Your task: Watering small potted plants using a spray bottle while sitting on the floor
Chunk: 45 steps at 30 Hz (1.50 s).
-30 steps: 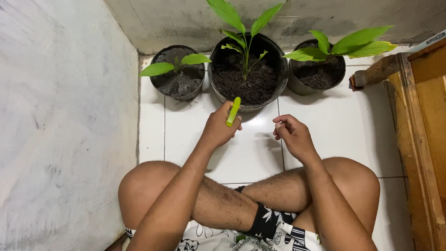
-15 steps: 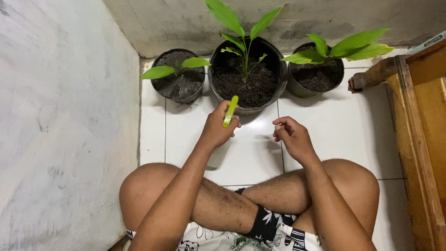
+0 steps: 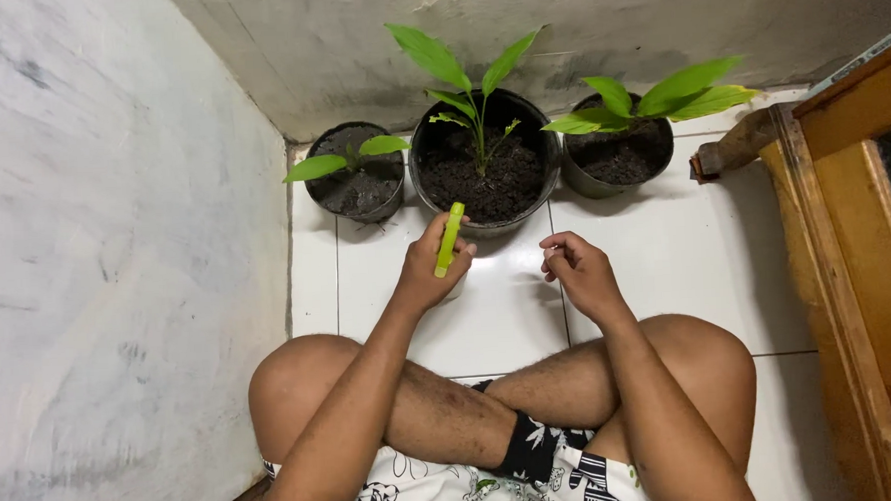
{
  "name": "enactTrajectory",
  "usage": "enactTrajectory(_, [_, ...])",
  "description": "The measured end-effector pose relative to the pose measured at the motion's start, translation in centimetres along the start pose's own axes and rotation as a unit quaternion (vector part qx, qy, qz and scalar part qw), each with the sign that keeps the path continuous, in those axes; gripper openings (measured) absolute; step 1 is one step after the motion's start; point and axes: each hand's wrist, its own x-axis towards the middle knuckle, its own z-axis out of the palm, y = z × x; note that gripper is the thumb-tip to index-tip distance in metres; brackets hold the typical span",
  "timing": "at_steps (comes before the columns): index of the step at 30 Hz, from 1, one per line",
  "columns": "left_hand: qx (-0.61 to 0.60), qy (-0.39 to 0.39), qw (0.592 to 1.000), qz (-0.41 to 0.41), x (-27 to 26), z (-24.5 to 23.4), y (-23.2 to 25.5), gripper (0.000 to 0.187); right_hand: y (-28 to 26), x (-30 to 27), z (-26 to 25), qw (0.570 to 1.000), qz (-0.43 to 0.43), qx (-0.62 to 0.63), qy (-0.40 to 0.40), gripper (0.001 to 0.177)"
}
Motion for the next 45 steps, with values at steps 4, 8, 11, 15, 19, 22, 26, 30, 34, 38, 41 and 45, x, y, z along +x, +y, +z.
enactTrajectory(4, [0.052,-0.009,0.999,0.003,-0.8,0.1,1.1,0.048,-1.0,-0.6,-0.2,1.0,-0.005,0.008,-0.003,0.02])
enactTrajectory(8, [0.102,-0.015,0.995,0.0,-1.6,0.0,0.5,0.05,0.0,-0.3,0.3,0.999,-0.019,0.033,-0.016,0.022])
enactTrajectory(11, [0.128,-0.012,0.992,0.007,-1.6,0.2,0.7,0.051,-0.3,-0.3,0.0,0.998,-0.032,0.059,-0.016,0.023])
enactTrajectory(15, [0.148,-0.004,0.989,-0.003,-1.8,0.3,0.9,0.049,-0.7,-0.6,0.1,0.996,-0.043,0.075,-0.03,0.022])
enactTrajectory(19, [0.164,0.02,0.986,-0.02,-2.6,0.4,2.3,0.042,-1.1,-1.5,0.4,0.995,-0.051,0.074,-0.049,0.023])
enactTrajectory(22, [0.176,0.037,0.983,-0.034,-3.6,0.0,2.3,0.048,-1.7,-2.4,1.1,0.993,-0.065,0.072,-0.07,0.022])
enactTrajectory(26, [0.153,0.083,0.983,-0.054,-5.0,-1.4,1.4,0.048,-0.8,-2.2,2.2,0.992,-0.066,0.048,-0.096,0.021])
enactTrajectory(30, [0.109,0.131,0.982,-0.079,-5.6,-3.3,0.9,0.045,0.4,-1.5,3.0,0.992,-0.064,0.044,-0.099,0.022])
enactTrajectory(34, [0.12,0.148,0.978,-0.086,-4.3,-5.6,-0.5,0.039,0.6,-0.9,2.4,0.992,-0.06,0.064,-0.088,0.023])
enactTrajectory(38, [0.091,0.123,0.979,-0.134,-2.4,-7.3,-2.1,0.033,0.7,-1.4,1.7,0.998,-0.037,0.014,-0.056,0.022])
enactTrajectory(41, [0.06,0.137,0.975,-0.162,-1.2,-8.0,-2.6,0.031,0.8,-1.4,1.9,0.999,-0.024,-0.011,-0.047,0.022])
enactTrajectory(45, [-0.011,0.171,0.97,-0.173,1.0,-7.7,-4.8,0.03,2.3,-0.1,2.7,0.998,-0.021,-0.035,-0.038,0.021])
